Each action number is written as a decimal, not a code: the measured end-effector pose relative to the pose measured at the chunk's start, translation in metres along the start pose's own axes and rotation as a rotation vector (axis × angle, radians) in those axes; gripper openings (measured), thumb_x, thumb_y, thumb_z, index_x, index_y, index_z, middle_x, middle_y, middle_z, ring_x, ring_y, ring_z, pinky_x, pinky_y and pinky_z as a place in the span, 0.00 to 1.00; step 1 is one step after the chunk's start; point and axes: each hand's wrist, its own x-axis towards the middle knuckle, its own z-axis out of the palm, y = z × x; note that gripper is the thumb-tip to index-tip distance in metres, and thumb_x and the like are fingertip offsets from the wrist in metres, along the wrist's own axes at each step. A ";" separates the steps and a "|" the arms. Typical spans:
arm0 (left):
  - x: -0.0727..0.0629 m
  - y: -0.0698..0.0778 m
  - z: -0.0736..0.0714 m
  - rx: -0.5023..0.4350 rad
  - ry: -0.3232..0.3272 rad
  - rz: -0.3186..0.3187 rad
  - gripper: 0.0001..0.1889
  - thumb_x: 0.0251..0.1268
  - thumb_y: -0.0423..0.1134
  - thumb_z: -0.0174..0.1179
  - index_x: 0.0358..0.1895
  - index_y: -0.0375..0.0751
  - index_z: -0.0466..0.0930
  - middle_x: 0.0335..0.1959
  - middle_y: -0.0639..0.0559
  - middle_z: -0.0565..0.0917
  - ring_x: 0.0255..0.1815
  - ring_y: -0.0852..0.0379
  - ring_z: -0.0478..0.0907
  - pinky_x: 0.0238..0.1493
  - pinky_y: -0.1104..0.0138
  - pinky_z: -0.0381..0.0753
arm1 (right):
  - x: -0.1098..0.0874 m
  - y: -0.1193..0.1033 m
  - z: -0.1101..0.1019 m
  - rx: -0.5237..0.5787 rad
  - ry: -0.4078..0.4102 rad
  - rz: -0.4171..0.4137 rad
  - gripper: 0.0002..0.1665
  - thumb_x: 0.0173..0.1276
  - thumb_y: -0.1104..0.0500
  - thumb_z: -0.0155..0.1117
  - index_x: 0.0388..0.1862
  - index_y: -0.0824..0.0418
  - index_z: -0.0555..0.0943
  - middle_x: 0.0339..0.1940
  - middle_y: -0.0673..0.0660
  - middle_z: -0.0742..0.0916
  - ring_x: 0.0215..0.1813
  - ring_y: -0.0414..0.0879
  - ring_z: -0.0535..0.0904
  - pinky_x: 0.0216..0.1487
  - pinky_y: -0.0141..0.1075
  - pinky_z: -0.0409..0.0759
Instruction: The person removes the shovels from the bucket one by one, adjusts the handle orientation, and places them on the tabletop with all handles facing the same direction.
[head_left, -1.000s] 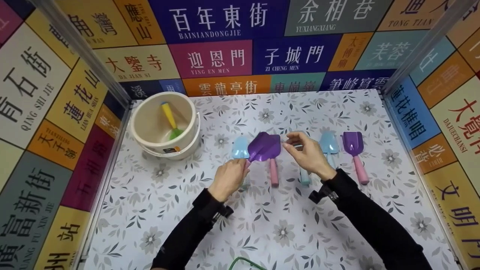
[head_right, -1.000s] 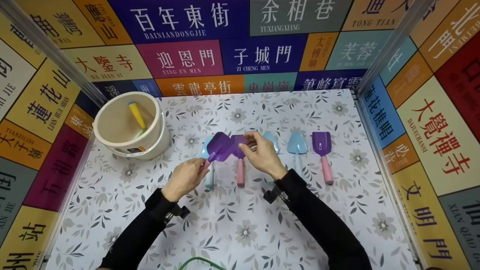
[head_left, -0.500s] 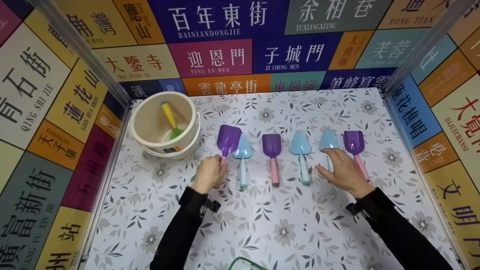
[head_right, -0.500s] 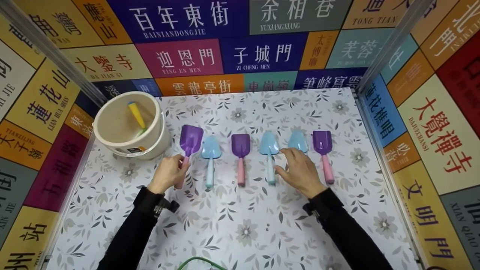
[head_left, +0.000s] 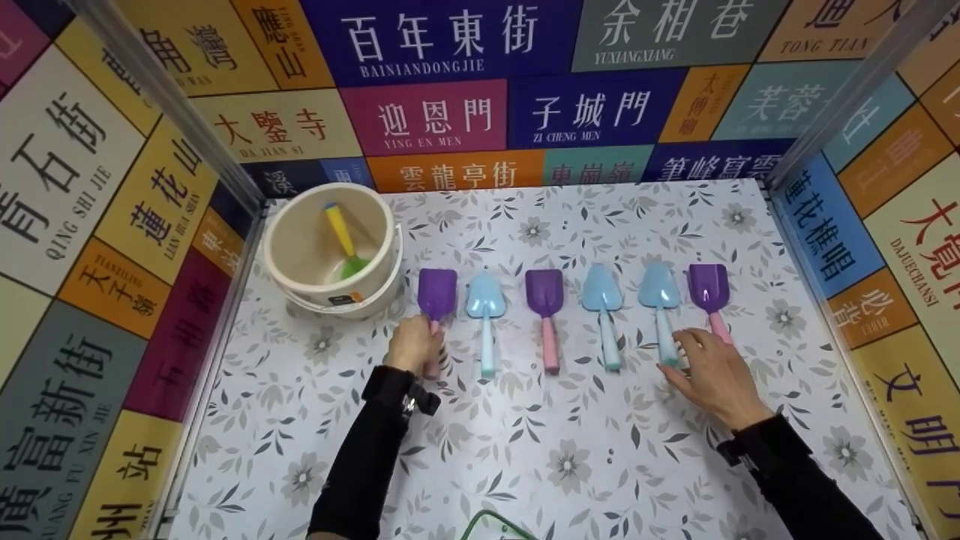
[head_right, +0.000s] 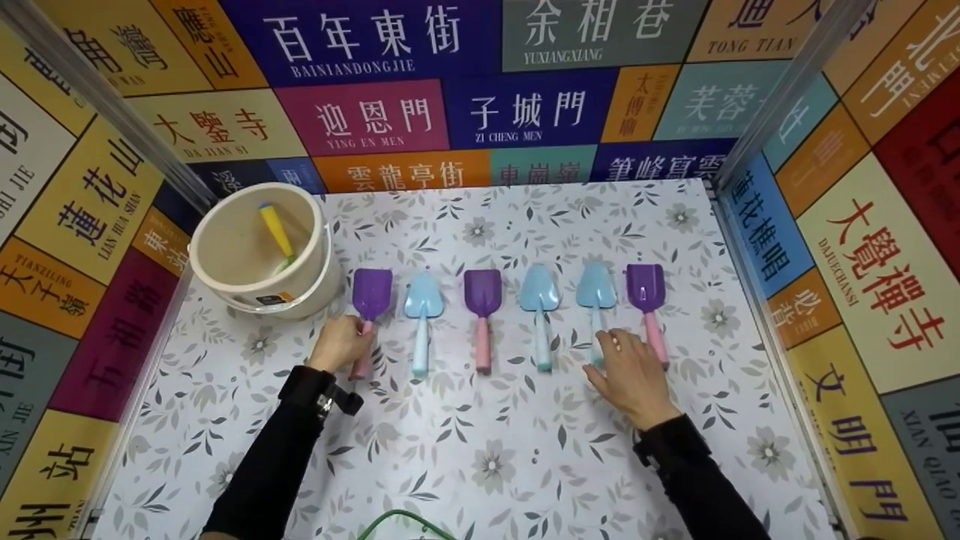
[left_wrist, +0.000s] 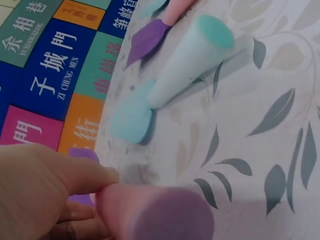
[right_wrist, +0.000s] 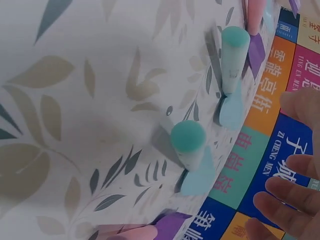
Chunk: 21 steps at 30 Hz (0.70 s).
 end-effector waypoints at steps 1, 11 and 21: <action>0.002 -0.001 0.001 0.003 -0.015 -0.015 0.14 0.72 0.41 0.62 0.26 0.43 0.75 0.39 0.35 0.88 0.41 0.38 0.87 0.45 0.47 0.87 | -0.002 0.000 -0.001 -0.001 -0.006 0.017 0.32 0.55 0.56 0.84 0.53 0.72 0.81 0.47 0.73 0.86 0.45 0.67 0.84 0.38 0.59 0.85; 0.015 -0.005 0.004 0.029 -0.042 -0.058 0.10 0.65 0.36 0.60 0.24 0.40 0.78 0.39 0.33 0.89 0.41 0.38 0.87 0.48 0.48 0.87 | -0.009 0.004 -0.012 -0.018 -0.051 0.114 0.38 0.55 0.54 0.84 0.59 0.70 0.79 0.51 0.73 0.85 0.48 0.71 0.83 0.40 0.63 0.83; 0.021 -0.005 0.008 0.026 -0.063 -0.107 0.11 0.68 0.38 0.59 0.29 0.34 0.83 0.40 0.33 0.89 0.41 0.39 0.87 0.49 0.49 0.87 | -0.004 0.009 -0.019 -0.008 -0.108 0.170 0.34 0.60 0.56 0.79 0.60 0.71 0.78 0.57 0.75 0.83 0.54 0.73 0.81 0.48 0.66 0.80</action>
